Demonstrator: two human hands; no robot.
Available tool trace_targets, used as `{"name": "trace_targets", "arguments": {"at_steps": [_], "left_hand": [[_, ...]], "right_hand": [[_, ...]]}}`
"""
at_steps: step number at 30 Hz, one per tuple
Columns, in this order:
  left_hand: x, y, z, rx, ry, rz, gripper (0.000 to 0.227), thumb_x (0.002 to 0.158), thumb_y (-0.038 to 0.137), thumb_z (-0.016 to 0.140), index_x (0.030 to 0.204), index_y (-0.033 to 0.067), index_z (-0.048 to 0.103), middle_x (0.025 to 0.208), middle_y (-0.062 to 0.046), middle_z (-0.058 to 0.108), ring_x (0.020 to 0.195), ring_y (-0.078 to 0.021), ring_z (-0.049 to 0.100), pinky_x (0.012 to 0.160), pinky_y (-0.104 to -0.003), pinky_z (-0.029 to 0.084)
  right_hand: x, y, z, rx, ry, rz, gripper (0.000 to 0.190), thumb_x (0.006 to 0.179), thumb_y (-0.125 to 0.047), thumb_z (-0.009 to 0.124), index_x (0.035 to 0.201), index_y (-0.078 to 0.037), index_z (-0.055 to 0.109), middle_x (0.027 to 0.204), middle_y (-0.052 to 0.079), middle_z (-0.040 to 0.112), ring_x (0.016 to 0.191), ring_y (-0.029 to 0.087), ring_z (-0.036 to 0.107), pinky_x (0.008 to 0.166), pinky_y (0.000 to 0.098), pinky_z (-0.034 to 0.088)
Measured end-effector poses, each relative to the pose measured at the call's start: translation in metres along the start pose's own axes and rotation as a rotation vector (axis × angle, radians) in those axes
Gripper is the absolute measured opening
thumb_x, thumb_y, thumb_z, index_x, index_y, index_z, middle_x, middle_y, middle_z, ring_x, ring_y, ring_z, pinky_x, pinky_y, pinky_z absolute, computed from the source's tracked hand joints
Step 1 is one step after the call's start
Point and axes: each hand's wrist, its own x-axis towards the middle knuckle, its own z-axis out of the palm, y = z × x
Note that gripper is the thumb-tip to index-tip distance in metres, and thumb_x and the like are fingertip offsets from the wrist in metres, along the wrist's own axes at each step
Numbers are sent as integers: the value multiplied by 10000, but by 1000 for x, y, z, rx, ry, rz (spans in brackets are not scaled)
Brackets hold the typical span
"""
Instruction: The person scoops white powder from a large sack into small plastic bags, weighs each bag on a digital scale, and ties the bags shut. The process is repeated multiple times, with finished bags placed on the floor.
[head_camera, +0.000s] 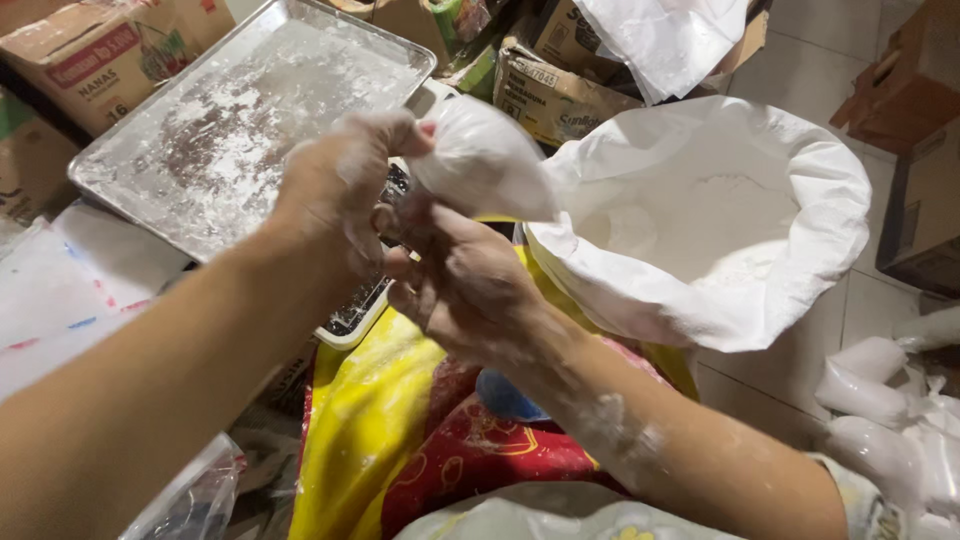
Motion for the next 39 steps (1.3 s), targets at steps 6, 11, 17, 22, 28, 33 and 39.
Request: {"name": "trace_targets", "arguments": {"at_steps": [6,11,17,22,28,33,39], "left_hand": [[61,-55,-12,-178,58,473,131,771,7,712,875,-35,778,906,-168,767,674,-168,683,648,-290,555],[78,-58,-44,45,-142,367,118,766,26,700,858,-14,763,948,-136,784,830,-131,723,758,-260,587],[72,-66,-80,-24,-621,253,184,821,35,745,997,-5,781,993,-178,736,862,-217,713,811,-299,586],[50,-78,-74,217,-478,700,202,810,23,736,1005,2,783,1006,-94,747,899,-174,733,852,-300,625],[25,-92,-64,614,-114,1080,188,821,33,709,987,25,797,989,-109,757,836,-162,751,764,-276,632],[21,-108,-53,677,117,1058,169,795,80,725,939,57,812,915,-96,776,758,-183,767,710,-287,604],[22,-110,-53,750,294,1027,167,793,149,752,928,73,816,930,-99,771,762,-232,756,736,-342,592]], "right_hand": [[4,-18,-1,-1282,307,-248,322,1090,-276,490,912,-46,629,745,87,610,509,239,611,484,418,535],[-7,-33,-6,-2083,82,-862,187,1050,-191,552,1038,-73,697,986,103,660,894,294,642,783,407,542],[-13,-51,-22,-1537,-233,-487,256,1078,-227,524,1019,-24,669,1158,78,554,1078,181,561,949,367,517],[-3,-45,-42,-856,-122,-52,239,1054,-274,563,1134,-76,671,1089,6,625,1036,106,632,934,329,575],[10,-21,-58,-748,28,-63,240,1053,-280,564,1036,-75,687,942,20,709,850,103,681,841,314,611],[17,17,-60,-654,433,-239,227,970,-225,715,849,-34,718,846,57,722,716,121,662,664,277,556],[14,40,-44,-837,507,-487,232,900,-208,699,917,-7,814,1177,71,673,1059,159,652,887,277,530]]}}
